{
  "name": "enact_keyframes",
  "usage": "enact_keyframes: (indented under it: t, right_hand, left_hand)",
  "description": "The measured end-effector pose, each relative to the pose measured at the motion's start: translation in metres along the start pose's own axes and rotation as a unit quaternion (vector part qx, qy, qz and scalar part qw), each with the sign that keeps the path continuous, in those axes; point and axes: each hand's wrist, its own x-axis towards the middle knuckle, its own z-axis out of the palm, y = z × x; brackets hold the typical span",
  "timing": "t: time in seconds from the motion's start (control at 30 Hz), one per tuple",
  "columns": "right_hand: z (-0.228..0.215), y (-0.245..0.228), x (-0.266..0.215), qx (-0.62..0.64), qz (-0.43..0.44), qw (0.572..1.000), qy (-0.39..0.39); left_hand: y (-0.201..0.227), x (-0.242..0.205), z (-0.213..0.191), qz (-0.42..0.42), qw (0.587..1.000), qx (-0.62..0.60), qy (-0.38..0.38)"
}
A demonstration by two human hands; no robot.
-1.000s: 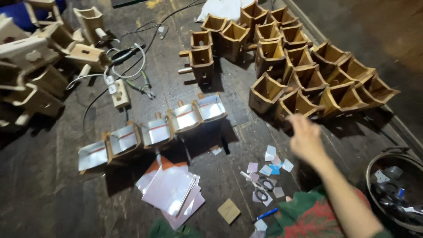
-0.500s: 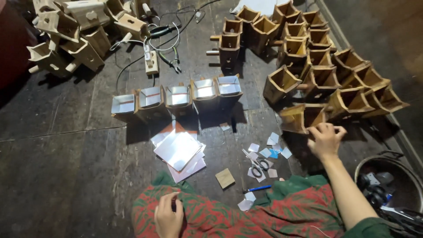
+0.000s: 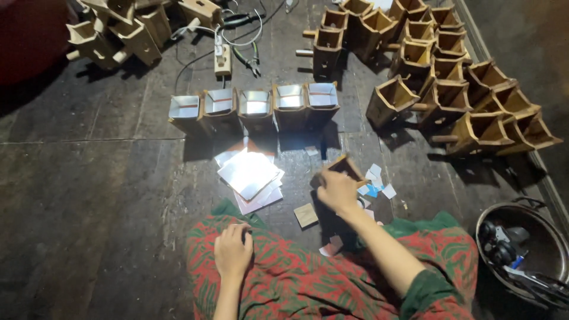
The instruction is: The person marks a sheet of silver lining material with a pencil and then cuts it into specific shapes using shears.
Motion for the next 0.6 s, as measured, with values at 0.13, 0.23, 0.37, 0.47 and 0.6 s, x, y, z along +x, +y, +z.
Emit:
enact_keyframes:
  t: [0.13,0.23,0.37,0.47,0.6]
  right_hand:
    - [0.009,-0.033,0.003,-0.023,-0.013,0.997,-0.075]
    - [0.024,-0.043,0.001,-0.064,-0.049,0.990,-0.118]
    - [0.013,-0.061,-0.007,-0.027,0.036,0.985,-0.169]
    - [0.009,-0.069,-0.009,0.010,0.088,0.977,-0.194]
    - [0.004,-0.066,-0.006,0.090,0.096,0.970,-0.203]
  left_hand:
    - [0.001,0.004,0.003,-0.005,1.000,0.009,-0.018]
    - [-0.001,0.002,0.003,0.009,1.000,0.021,-0.016]
    - [0.001,0.004,-0.002,0.013,0.998,0.029,-0.048]
    - [-0.003,0.029,0.006,-0.006,0.997,0.009,-0.079]
    - [-0.035,0.084,0.050,0.014,0.998,0.036,-0.042]
